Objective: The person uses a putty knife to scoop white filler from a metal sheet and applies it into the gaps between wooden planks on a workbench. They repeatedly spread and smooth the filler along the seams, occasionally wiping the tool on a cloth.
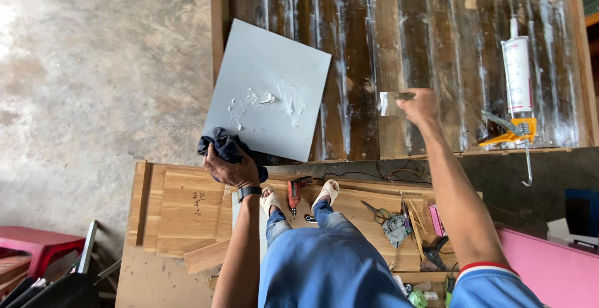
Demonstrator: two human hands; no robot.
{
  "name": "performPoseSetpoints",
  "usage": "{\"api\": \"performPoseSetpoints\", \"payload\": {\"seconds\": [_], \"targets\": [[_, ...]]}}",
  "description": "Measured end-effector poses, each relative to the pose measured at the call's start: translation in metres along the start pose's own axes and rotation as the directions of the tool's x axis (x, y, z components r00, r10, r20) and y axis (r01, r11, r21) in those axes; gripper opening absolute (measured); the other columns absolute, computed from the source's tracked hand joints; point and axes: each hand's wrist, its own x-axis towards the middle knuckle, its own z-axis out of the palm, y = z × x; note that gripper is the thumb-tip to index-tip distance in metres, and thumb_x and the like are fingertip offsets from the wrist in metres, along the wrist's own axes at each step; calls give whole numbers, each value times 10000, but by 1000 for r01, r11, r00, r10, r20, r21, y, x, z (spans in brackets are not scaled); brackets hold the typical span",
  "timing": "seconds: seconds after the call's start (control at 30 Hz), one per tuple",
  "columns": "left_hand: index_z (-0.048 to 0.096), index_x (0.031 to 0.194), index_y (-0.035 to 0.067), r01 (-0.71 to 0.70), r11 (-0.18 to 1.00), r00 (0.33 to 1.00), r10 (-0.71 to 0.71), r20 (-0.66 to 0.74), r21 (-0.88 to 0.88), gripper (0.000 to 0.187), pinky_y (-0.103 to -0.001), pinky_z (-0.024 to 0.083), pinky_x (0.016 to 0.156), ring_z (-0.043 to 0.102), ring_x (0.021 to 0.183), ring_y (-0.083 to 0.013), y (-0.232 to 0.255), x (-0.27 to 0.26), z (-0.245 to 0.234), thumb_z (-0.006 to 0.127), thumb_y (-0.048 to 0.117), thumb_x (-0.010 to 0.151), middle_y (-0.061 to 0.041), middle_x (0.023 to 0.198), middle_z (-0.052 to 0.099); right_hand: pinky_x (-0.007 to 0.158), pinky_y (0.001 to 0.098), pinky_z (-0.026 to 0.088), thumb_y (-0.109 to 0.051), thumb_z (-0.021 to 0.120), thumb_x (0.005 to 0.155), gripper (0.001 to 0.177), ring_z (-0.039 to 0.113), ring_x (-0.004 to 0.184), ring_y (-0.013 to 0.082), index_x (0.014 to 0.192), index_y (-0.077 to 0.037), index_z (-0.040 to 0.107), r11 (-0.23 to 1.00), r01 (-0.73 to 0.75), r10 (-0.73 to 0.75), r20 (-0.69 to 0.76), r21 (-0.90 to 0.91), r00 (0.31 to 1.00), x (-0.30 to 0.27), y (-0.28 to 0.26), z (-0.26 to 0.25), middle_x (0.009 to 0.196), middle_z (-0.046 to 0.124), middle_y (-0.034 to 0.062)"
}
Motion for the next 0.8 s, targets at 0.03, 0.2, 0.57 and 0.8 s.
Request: {"api": "performPoseSetpoints", "payload": {"seconds": [0.03,0.2,0.57,0.8], "targets": [[601,1341,115,-2,1000,1000,2,3,-3,557,-493,489,980,623,1105,-427,0,-1,0,790,222,827,-178,1174,606,467,381,616,-92,874,760,439,722,738,387,1184,-79,763,1000,-3,3,-4,1,1000,1,1,6,1015,681,307],[580,1362,93,-11,1000,1000,11,12,-4,575,-499,475,989,606,1121,-445,0,-1,1,787,205,837,-196,1192,592,853,411,601,-334,787,805,244,745,978,301,1045,-375,808,865,161,-155,51,-476,987,-9,-20,23,1037,773,-14],[577,1374,96,10,1000,999,-11,45,10,593,-495,468,1011,600,1141,-439,-1,-1,0,786,204,830,-191,1209,577,864,487,596,-196,671,880,281,736,1008,379,1108,-293,802,848,148,-150,37,-508,988,10,-57,31,1082,773,138],[593,1365,121,39,999,999,-39,16,13,607,-472,466,1025,603,1156,-416,-9,-5,7,806,200,801,-176,1223,583,817,480,607,-138,680,819,272,755,931,363,1026,-248,817,777,230,-247,51,-586,968,54,-42,61,907,785,111]]}}
